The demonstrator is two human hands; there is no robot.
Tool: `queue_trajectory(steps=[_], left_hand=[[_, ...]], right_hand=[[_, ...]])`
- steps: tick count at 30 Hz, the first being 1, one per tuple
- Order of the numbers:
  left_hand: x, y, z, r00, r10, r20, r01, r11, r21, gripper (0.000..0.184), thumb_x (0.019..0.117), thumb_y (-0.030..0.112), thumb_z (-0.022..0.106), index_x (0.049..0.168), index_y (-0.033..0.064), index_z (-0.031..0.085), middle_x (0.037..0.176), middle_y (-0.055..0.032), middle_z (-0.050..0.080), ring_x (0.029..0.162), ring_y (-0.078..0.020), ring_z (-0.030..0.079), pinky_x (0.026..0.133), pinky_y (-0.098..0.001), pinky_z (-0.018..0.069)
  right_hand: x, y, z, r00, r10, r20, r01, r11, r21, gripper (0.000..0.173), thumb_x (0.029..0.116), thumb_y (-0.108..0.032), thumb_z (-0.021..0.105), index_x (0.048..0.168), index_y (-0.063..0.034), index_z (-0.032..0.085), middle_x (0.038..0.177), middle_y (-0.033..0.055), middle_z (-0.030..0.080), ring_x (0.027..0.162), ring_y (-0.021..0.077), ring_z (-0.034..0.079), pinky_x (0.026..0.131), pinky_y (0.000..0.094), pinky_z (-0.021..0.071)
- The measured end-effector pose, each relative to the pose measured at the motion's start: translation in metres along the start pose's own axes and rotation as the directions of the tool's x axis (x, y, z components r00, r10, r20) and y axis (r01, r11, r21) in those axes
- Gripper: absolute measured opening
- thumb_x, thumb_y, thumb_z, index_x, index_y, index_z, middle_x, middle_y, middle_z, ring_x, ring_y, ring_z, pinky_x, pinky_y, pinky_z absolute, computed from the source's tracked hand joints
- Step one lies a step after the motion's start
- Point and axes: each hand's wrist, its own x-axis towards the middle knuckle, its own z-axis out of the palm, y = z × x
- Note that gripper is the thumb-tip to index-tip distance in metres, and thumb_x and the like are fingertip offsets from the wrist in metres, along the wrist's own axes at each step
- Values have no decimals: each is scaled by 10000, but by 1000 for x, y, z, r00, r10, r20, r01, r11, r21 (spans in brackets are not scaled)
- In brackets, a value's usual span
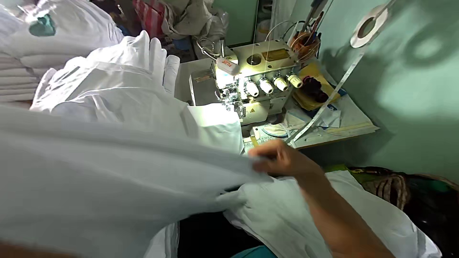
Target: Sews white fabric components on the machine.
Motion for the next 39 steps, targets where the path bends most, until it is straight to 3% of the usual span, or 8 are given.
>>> queue_trajectory(steps=[4,6,14,19,25,29,32,39], left_hand=[[186,7,76,998,-4,57,-17,932,361,643,1036,251,536,1532,-91,312,1526,-285,412,1393,-289,444,1159,-410,351],[158,28,119,955,141,261,-220,927,303,677,999,172,600,1524,-129,296,1553,-383,326,1457,-468,347,1197,-529,290],[82,28,227,435,676,595,-660,689,-300,179,917,105,650,1005,-12,754,1113,-183,714,1105,-296,648,1011,-477,449],[68,35,270,229,640,734,-710,625,-323,192,947,163,680,1050,8,726,1017,-168,689,991,-336,656,871,-512,498],[61,28,272,317,720,617,-649,639,-412,103,896,116,733,854,28,762,1036,-136,733,1052,-272,676,975,-521,456],[55,60,203,496,713,495,-523,701,-485,122,988,118,641,939,35,716,1125,-37,737,1213,-160,648,1146,-421,442],[37,84,133,545,693,471,-563,719,-407,146,1067,200,519,999,151,638,1005,88,708,973,17,662,858,-168,535],[49,37,221,533,674,512,-607,726,-324,169,991,33,602,965,-95,710,923,-130,697,877,-29,645,825,-141,503]], right_hand=[[59,57,16,784,476,-400,-217,812,542,55,914,-89,667,896,-124,628,656,-39,641,488,23,541,446,202,468],[61,65,19,719,580,-384,-257,734,628,49,1008,-144,602,965,-127,590,648,-35,609,461,18,508,426,182,440],[16,82,22,735,577,-355,-235,709,665,183,987,38,559,834,-49,610,720,47,746,406,-18,495,404,127,385],[18,82,22,675,560,-481,-166,750,640,226,956,101,580,776,-30,620,661,55,722,390,-4,489,390,134,385],[14,79,30,647,332,-686,-128,935,331,176,935,72,618,816,-58,629,634,-42,693,430,-40,506,423,124,412],[-17,33,45,874,52,-483,18,990,140,108,945,-47,639,843,-80,633,701,-103,670,594,-91,582,546,91,482],[-36,5,61,969,-167,-180,193,972,136,191,1035,-120,569,937,33,629,742,57,647,664,-33,595,655,74,488],[-19,88,50,759,233,-608,-305,952,-16,140,886,-109,714,817,13,716,807,7,632,682,-44,534,638,112,446]])
